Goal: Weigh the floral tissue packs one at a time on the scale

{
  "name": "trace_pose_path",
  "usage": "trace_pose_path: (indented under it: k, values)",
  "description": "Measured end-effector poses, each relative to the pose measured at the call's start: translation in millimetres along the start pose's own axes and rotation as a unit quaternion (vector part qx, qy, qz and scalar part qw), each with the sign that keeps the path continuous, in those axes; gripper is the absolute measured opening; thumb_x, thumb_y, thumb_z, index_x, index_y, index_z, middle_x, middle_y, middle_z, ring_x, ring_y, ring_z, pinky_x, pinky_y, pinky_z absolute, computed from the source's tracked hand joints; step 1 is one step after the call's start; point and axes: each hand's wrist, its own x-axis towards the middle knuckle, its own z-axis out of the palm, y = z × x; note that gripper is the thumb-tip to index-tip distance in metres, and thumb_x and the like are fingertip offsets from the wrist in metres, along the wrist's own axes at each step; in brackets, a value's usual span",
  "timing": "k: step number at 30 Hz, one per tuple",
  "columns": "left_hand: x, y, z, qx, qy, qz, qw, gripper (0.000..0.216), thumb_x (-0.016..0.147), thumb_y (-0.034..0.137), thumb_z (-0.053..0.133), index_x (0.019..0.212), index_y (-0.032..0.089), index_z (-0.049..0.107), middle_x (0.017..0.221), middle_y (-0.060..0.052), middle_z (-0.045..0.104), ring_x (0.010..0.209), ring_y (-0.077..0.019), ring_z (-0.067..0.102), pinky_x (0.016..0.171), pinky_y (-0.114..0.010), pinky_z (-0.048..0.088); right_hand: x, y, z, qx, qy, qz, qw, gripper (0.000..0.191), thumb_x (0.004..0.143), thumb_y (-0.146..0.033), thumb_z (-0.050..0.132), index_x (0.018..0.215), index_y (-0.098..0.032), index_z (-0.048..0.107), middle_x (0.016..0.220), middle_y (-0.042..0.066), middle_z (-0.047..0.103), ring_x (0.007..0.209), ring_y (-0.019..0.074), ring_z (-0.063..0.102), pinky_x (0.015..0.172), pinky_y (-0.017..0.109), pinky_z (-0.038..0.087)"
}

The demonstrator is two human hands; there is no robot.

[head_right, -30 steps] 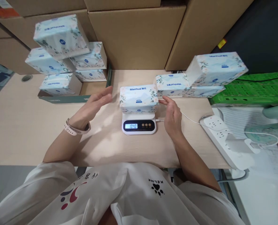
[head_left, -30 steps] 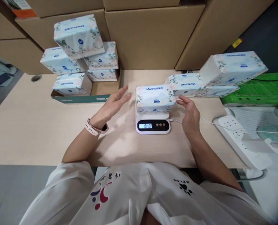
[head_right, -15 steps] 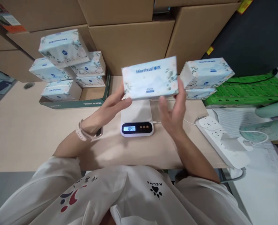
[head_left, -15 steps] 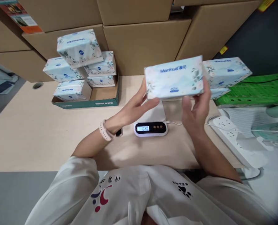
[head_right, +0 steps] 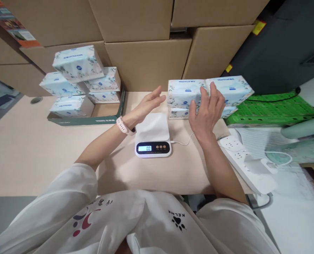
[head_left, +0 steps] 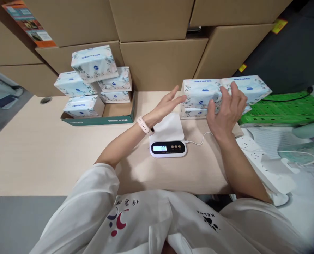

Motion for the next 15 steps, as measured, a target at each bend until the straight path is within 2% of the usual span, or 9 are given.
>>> trace_pose_path:
  k: [3,5,7,8,10,12,13,14,15]
  values:
    - [-29.8,2.0,-37.4,0.050,0.079,0.020,0.995,0.067,0.095,0.049,0.070,0.154,0.022,0.055,0.172,-0.011,0.045,0.161,-0.0316,0.042,0.130,-0.049,0.036,-16.7,-21.9,-0.9,0.057,0.023,-0.032,0.998,0.043,0.107,-0.049,0.043,0.137,-0.027,0.065,0.144,0.016,0.068,0.135,0.0358,0.062,0.119,0.062,0.046]
    - [-46.0,3.2,-71.6,0.083,0.156,0.070,0.982,0.052,0.093,0.050,0.073,0.136,0.022,0.067,0.155,-0.011,0.064,0.147,-0.0318,0.058,0.122,-0.046,0.046,-32.1,-34.7,4.0,0.102,-0.014,-0.034,0.994,0.041,0.106,-0.049,0.044,0.127,-0.022,0.069,0.121,0.016,0.077,0.115,0.0332,0.072,0.105,0.057,0.056]
    - [-60.0,6.5,-112.0,0.145,0.274,0.116,0.944,0.036,0.092,0.045,0.075,0.120,0.022,0.071,0.136,-0.008,0.074,0.134,-0.0286,0.065,0.115,-0.042,0.049,-47.6,-44.6,8.4,0.136,-0.070,-0.023,0.988,0.040,0.106,-0.050,0.046,0.122,-0.021,0.070,0.113,0.015,0.079,0.104,0.0307,0.075,0.096,0.053,0.061]
    - [-67.1,9.5,-133.6,0.189,0.344,0.134,0.910,0.027,0.094,0.039,0.074,0.115,0.022,0.070,0.130,-0.006,0.075,0.130,-0.0263,0.065,0.114,-0.040,0.048,-54.1,-48.6,9.0,0.148,-0.093,-0.018,0.984,0.040,0.105,-0.050,0.047,0.121,-0.021,0.070,0.114,0.015,0.079,0.103,0.0299,0.075,0.094,0.051,0.062]
    - [-82.3,18.5,-176.5,0.280,0.481,0.144,0.818,0.019,0.095,0.022,0.070,0.114,0.021,0.066,0.128,-0.003,0.071,0.131,-0.0215,0.059,0.117,-0.038,0.043,-62.3,-55.7,6.1,0.172,-0.123,-0.006,0.977,0.040,0.105,-0.051,0.048,0.121,-0.022,0.070,0.118,0.014,0.079,0.105,0.0290,0.076,0.096,0.050,0.061]
    - [-97.8,30.8,-213.9,0.321,0.579,0.091,0.744,0.024,0.097,0.010,0.063,0.119,0.019,0.058,0.135,-0.002,0.064,0.135,-0.0182,0.050,0.123,-0.037,0.033,-62.9,-64.0,-0.4,0.209,-0.150,0.024,0.966,0.040,0.104,-0.053,0.051,0.121,-0.023,0.071,0.118,0.013,0.080,0.107,0.0282,0.076,0.100,0.050,0.061]
    - [-104.4,37.6,-229.0,0.319,0.607,0.050,0.726,0.027,0.099,0.007,0.058,0.123,0.017,0.053,0.142,-0.003,0.058,0.138,-0.0168,0.044,0.126,-0.035,0.027,-60.4,-69.5,-3.6,0.239,-0.169,0.050,0.955,0.040,0.103,-0.055,0.053,0.121,-0.024,0.072,0.119,0.012,0.080,0.108,0.0278,0.076,0.102,0.050,0.060]
    - [-109.2,44.6,-241.1,0.303,0.620,0.007,0.724,0.029,0.102,0.007,0.052,0.130,0.016,0.046,0.150,-0.004,0.050,0.143,-0.0151,0.038,0.128,-0.033,0.021,-55.9,-76.4,-6.1,0.278,-0.191,0.079,0.938,0.041,0.102,-0.058,0.054,0.120,-0.025,0.072,0.120,0.011,0.080,0.109,0.0276,0.076,0.104,0.051,0.060]
    - [-111.6,51.5,-250.5,0.278,0.610,-0.039,0.741,0.032,0.107,0.009,0.044,0.137,0.017,0.037,0.161,-0.003,0.039,0.149,-0.0126,0.028,0.130,-0.030,0.013,-49.4,-84.7,-7.1,0.323,-0.222,0.109,0.914,0.043,0.101,-0.061,0.056,0.121,-0.026,0.072,0.124,0.010,0.079,0.113,0.0275,0.076,0.106,0.051,0.060]
